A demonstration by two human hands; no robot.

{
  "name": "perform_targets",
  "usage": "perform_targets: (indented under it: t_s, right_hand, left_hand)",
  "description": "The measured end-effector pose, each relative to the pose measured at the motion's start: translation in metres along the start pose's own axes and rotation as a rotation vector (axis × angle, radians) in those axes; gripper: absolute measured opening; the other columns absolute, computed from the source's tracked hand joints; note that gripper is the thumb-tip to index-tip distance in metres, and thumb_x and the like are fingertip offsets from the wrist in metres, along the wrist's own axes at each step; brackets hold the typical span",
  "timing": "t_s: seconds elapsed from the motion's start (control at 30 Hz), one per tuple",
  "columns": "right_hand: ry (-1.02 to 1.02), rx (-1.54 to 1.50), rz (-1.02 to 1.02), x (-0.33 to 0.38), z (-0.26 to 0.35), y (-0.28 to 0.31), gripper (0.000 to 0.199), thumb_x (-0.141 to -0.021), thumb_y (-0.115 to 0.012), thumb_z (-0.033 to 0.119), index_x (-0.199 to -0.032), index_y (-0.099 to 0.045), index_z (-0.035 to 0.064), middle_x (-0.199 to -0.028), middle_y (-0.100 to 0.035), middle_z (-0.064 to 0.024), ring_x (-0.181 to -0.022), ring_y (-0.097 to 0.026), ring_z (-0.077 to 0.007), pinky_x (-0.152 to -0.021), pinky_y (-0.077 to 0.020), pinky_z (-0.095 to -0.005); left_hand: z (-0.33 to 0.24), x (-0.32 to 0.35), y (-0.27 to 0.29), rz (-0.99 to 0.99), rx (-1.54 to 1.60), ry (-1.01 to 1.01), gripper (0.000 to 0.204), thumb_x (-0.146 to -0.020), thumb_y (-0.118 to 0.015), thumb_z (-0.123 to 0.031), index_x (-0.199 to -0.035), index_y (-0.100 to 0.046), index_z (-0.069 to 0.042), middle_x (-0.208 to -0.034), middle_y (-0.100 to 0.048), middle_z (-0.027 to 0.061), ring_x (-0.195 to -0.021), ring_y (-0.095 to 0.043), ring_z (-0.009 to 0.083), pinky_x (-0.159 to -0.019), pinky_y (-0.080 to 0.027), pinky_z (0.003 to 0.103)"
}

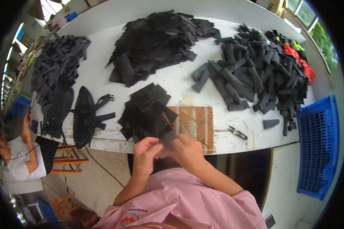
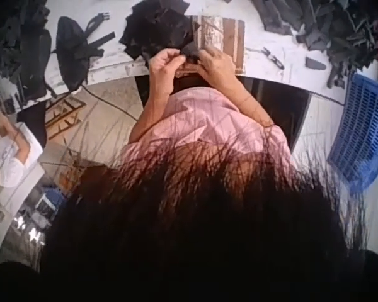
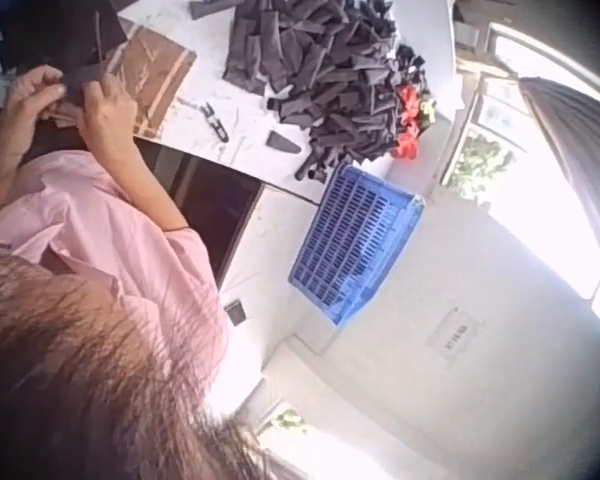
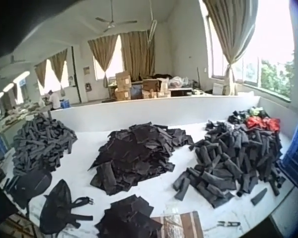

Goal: Applying adhesive and joining small black foam and fabric components at a workbench.

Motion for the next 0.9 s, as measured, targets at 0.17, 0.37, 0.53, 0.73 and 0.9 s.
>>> perform_targets:
  t_s: [0.17, 0.37, 0.53, 0.73, 0.9]
  right_hand:
    - [-0.037, -0.303, -0.014, -0.009, 0.013, 0.023, 0.043, -0.062, -0.073, 0.024, -0.096, -0.057, 0.0034, -0.079, -0.052, -0.0095, -0.071, -0.054, -0.0273, -0.060, -0.0452, -0.0337]
    - [0.069, -0.397, -0.079, -0.006, 0.009, 0.016, 0.017, -0.067, -0.064, 0.005, -0.083, -0.059, 0.0011, -0.072, -0.052, -0.0086, -0.063, -0.054, -0.0255, -0.053, -0.0433, -0.0327]
    - [0.064, -0.039, -0.228, 0.001, 0.014, 0.001, 0.010, -0.065, -0.060, 0.007, -0.074, -0.056, 0.0045, -0.069, -0.049, -0.0077, -0.061, -0.053, -0.0251, -0.052, -0.0443, -0.0337]
    - [-0.159, -0.448, -0.209, -0.002, 0.008, 0.012, 0.012, -0.065, -0.060, 0.003, -0.077, -0.058, 0.0010, -0.072, -0.053, -0.0097, -0.063, -0.056, -0.0229, -0.055, -0.0455, -0.0292]
    - [-0.622, -1.561, 0.077, 0.003, -0.006, -0.009, 0.004, -0.075, -0.064, 0.005, -0.076, -0.061, 0.0035, -0.071, -0.055, 0.0014, -0.065, -0.053, -0.0086, -0.061, -0.0430, -0.0206]
  left_hand:
    - [-0.009, 0.001, 0.002, 0.087, -0.241, -0.162, 0.007, -0.075, -0.060, 0.000, -0.081, -0.058, 0.003, -0.070, -0.060, 0.0053, -0.063, -0.056, 0.0075, -0.057, -0.044, 0.020]
    - [-0.004, 0.013, -0.008, 0.001, -0.509, -0.464, 0.007, -0.073, -0.061, 0.002, -0.079, -0.057, 0.001, -0.062, -0.057, 0.0042, -0.049, -0.051, 0.0080, -0.045, -0.042, 0.025]
    - [-0.002, 0.013, -0.016, -0.173, -0.720, -0.789, 0.013, -0.075, -0.056, 0.008, -0.084, -0.051, 0.002, -0.064, -0.059, 0.0050, -0.050, -0.053, 0.0063, -0.042, -0.041, 0.018]
    - [-0.022, 0.002, -0.009, 0.204, 0.315, -0.087, 0.031, -0.066, -0.056, 0.008, -0.094, -0.046, 0.000, -0.073, -0.055, 0.0063, -0.057, -0.049, 0.0072, -0.050, -0.040, 0.018]
    - [-0.014, -0.001, -0.010, 0.193, 0.182, -0.044, 0.027, -0.066, -0.054, 0.008, -0.091, -0.051, 0.000, -0.072, -0.051, 0.0025, -0.058, -0.048, 0.0062, -0.050, -0.038, 0.018]
Point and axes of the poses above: each hand's wrist, its own x-axis away from the middle knuckle, its own y-axis out of the back of the hand, z = x × y, the point moved 3 cm from there along -x, towards the middle knuckle
